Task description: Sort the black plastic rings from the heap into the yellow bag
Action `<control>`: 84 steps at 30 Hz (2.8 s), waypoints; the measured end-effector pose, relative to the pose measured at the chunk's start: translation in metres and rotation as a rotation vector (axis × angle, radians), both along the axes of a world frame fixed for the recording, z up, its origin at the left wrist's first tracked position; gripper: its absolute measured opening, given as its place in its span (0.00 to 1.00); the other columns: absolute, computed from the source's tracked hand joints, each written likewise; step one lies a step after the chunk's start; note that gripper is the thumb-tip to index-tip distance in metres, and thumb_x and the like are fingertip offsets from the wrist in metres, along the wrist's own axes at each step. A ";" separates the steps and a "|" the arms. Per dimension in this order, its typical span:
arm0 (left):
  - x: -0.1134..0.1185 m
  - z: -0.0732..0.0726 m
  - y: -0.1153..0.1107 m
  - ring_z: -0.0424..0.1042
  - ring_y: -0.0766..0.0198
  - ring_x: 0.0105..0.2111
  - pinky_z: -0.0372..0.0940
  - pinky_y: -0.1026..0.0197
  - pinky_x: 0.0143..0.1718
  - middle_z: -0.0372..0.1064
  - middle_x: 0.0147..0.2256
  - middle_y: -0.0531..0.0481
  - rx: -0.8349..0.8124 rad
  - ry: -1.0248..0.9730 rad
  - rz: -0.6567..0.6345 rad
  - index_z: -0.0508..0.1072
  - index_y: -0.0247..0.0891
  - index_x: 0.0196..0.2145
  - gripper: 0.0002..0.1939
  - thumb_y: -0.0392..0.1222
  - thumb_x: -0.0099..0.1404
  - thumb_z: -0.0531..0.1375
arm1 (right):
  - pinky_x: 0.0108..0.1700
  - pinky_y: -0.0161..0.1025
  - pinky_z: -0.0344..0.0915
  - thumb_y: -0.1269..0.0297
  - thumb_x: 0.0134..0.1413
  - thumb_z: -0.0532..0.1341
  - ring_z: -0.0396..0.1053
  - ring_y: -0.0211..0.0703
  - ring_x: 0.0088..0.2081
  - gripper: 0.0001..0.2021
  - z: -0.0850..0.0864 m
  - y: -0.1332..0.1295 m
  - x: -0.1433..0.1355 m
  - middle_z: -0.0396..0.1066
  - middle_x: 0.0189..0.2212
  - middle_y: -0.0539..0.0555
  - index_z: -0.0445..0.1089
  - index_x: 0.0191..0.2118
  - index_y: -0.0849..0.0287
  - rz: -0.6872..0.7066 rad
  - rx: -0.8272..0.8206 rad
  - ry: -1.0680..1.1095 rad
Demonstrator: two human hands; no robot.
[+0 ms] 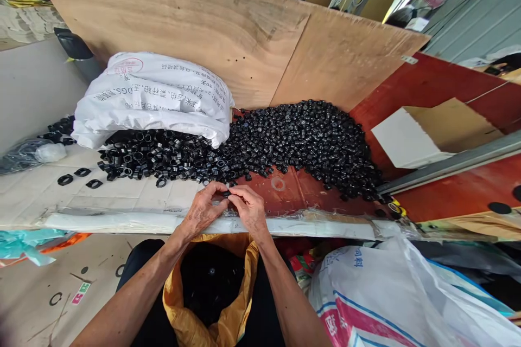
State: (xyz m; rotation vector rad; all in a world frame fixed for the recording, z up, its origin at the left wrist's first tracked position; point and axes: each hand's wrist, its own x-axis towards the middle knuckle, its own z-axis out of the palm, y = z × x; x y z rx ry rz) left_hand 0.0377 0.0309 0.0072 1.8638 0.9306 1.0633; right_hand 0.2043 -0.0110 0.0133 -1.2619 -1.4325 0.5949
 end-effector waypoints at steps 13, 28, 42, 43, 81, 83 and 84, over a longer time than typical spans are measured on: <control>0.003 -0.015 -0.003 0.79 0.55 0.49 0.73 0.55 0.54 0.79 0.46 0.41 0.143 -0.123 -0.021 0.80 0.37 0.47 0.10 0.39 0.69 0.65 | 0.45 0.43 0.75 0.52 0.65 0.63 0.78 0.50 0.42 0.13 -0.008 -0.009 0.002 0.80 0.41 0.57 0.79 0.42 0.55 -0.080 0.073 -0.176; 0.004 -0.014 -0.002 0.79 0.56 0.48 0.73 0.57 0.54 0.80 0.47 0.41 0.062 -0.082 -0.006 0.81 0.36 0.49 0.11 0.40 0.70 0.64 | 0.30 0.38 0.69 0.40 0.67 0.56 0.73 0.45 0.24 0.24 -0.010 -0.007 0.002 0.77 0.25 0.54 0.76 0.36 0.57 -0.154 -0.077 -0.356; -0.001 -0.002 0.007 0.79 0.56 0.45 0.72 0.54 0.52 0.80 0.45 0.44 -0.115 -0.191 -0.040 0.83 0.40 0.45 0.10 0.41 0.68 0.64 | 0.40 0.39 0.75 0.64 0.64 0.62 0.77 0.44 0.36 0.07 -0.005 0.001 -0.002 0.78 0.39 0.53 0.77 0.43 0.54 -0.023 -0.014 -0.052; -0.001 -0.002 0.008 0.79 0.56 0.44 0.73 0.55 0.50 0.81 0.44 0.44 -0.159 -0.197 -0.040 0.84 0.39 0.44 0.10 0.42 0.67 0.65 | 0.44 0.40 0.75 0.65 0.64 0.62 0.77 0.45 0.40 0.07 -0.005 0.001 -0.001 0.78 0.41 0.54 0.78 0.43 0.53 -0.016 0.026 -0.059; 0.000 0.001 0.011 0.78 0.58 0.41 0.74 0.56 0.46 0.81 0.42 0.47 -0.357 -0.276 -0.018 0.86 0.41 0.41 0.11 0.42 0.59 0.70 | 0.47 0.43 0.74 0.63 0.61 0.65 0.76 0.48 0.44 0.07 -0.001 0.003 0.001 0.78 0.42 0.55 0.82 0.41 0.52 0.014 0.000 0.040; 0.000 0.002 0.011 0.78 0.59 0.38 0.75 0.57 0.42 0.81 0.42 0.47 -0.435 -0.286 -0.031 0.86 0.40 0.41 0.13 0.44 0.59 0.70 | 0.50 0.46 0.74 0.64 0.63 0.64 0.76 0.48 0.45 0.08 -0.001 0.002 0.000 0.78 0.44 0.56 0.82 0.42 0.51 0.017 0.071 -0.016; -0.001 0.002 0.011 0.78 0.59 0.37 0.75 0.58 0.41 0.81 0.41 0.47 -0.466 -0.293 -0.037 0.86 0.40 0.42 0.13 0.44 0.59 0.70 | 0.50 0.46 0.74 0.64 0.63 0.64 0.76 0.48 0.45 0.08 -0.002 0.001 -0.001 0.78 0.44 0.56 0.82 0.42 0.50 0.020 0.093 -0.029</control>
